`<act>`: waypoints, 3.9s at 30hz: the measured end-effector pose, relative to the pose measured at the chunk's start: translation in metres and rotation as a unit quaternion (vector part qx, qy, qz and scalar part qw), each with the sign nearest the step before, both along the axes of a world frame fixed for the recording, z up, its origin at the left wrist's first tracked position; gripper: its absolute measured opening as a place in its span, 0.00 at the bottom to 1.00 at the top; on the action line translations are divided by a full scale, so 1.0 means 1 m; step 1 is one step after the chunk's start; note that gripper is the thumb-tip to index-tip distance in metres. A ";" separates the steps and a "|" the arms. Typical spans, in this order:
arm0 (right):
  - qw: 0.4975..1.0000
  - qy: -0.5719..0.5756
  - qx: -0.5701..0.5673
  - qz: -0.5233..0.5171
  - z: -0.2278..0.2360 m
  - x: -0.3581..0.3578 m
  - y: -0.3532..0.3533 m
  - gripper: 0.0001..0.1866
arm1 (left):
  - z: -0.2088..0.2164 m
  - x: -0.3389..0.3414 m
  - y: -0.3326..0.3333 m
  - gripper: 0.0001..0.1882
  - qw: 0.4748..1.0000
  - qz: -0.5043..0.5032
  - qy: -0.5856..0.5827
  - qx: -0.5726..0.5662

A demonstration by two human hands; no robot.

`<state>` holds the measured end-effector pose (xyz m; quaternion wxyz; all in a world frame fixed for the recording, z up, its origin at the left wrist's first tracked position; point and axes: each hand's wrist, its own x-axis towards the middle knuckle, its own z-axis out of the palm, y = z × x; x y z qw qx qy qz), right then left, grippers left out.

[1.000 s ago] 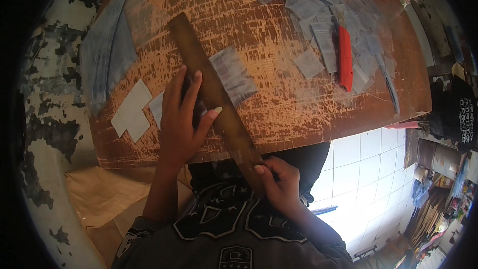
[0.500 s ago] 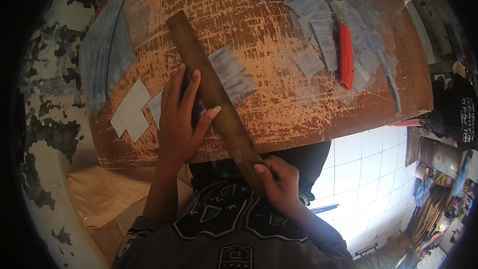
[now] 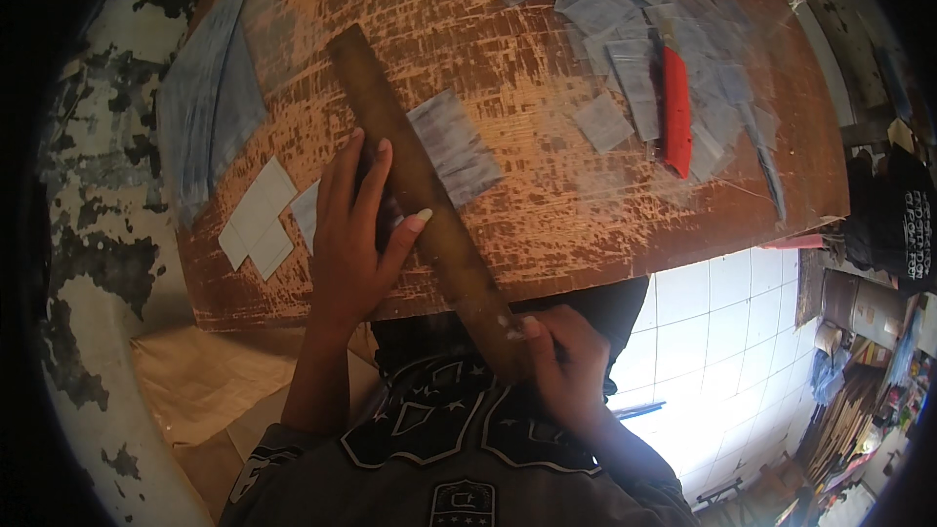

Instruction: The person uses a ruler and a red utility knife to cut a translucent plastic sheet on a wooden table. They measure the sheet, score it along the ruler, and then fold and snap it to separate the pieces. The person repeats this process to create multiple smaller rectangular pieces.

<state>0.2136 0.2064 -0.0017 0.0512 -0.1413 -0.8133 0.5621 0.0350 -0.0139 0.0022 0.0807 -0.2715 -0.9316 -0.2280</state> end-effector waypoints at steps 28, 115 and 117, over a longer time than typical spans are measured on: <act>0.779 0.589 0.025 0.212 0.155 -0.083 -0.003 0.08 | 0.003 0.004 -0.001 0.39 1.000 0.017 0.013 -0.020; 0.968 0.061 -0.242 -0.003 0.029 -0.105 0.090 0.29 | 0.000 0.005 -0.002 0.40 0.998 -0.017 0.066 0.018; 0.965 0.074 -0.250 -0.024 0.030 -0.107 0.085 0.29 | 0.000 0.005 -0.002 0.40 0.998 -0.016 0.064 0.020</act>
